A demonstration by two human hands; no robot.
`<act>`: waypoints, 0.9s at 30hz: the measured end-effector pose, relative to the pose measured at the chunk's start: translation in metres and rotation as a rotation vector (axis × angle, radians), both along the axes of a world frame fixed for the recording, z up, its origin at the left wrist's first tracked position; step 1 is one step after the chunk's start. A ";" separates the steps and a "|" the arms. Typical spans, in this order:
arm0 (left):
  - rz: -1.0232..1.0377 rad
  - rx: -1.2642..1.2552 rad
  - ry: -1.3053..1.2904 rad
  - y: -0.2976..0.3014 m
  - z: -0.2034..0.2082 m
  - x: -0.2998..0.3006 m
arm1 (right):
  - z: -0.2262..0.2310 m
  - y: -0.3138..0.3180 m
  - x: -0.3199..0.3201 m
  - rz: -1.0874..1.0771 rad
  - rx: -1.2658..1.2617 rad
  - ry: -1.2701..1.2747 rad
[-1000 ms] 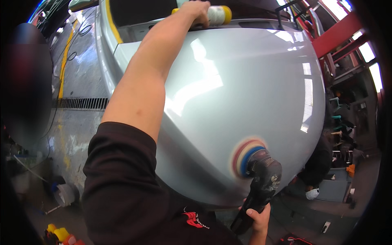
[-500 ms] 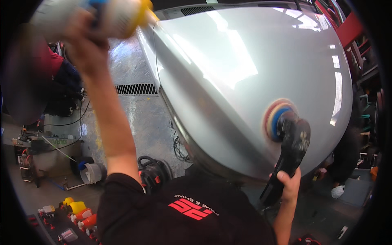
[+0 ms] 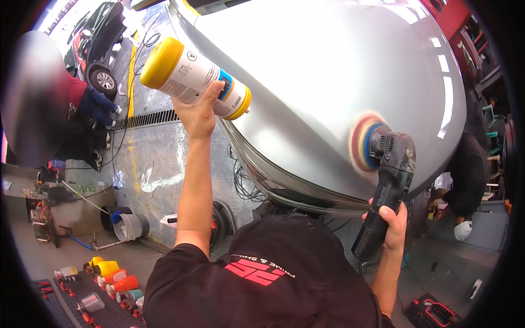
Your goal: The person uses a handheld electric polisher with a foam pad to polish the hood of a silver car. They apply polishing compound from a yellow bottle and move the polisher in overlapping passes across the hood surface.
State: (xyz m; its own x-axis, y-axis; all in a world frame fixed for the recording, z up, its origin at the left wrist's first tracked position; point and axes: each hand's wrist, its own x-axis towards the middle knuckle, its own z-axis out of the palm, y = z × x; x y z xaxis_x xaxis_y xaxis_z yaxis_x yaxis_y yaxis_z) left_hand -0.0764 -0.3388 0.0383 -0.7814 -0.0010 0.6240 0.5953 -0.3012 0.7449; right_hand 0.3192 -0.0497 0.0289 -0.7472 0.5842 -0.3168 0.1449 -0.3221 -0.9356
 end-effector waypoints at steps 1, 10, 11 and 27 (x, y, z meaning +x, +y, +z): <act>0.015 0.016 -0.003 0.004 -0.007 -0.001 | 0.001 0.000 0.006 -0.010 0.018 -0.005; 0.012 -0.001 -0.022 0.024 -0.018 -0.006 | 0.015 -0.007 0.044 -0.057 0.016 0.025; 0.006 -0.005 -0.021 0.026 -0.019 -0.009 | 0.015 -0.008 0.044 -0.059 0.017 0.023; -0.195 0.028 -0.027 0.037 0.006 -0.028 | 0.012 -0.018 0.040 -0.067 0.075 -0.012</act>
State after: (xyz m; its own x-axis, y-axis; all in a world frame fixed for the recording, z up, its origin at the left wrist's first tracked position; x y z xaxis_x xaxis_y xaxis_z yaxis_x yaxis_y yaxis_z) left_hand -0.1047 -0.3015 0.0441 -0.7850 0.1354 0.6046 0.5033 -0.4297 0.7497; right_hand 0.3593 -0.0676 0.0407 -0.7018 0.6553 -0.2794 0.1367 -0.2610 -0.9556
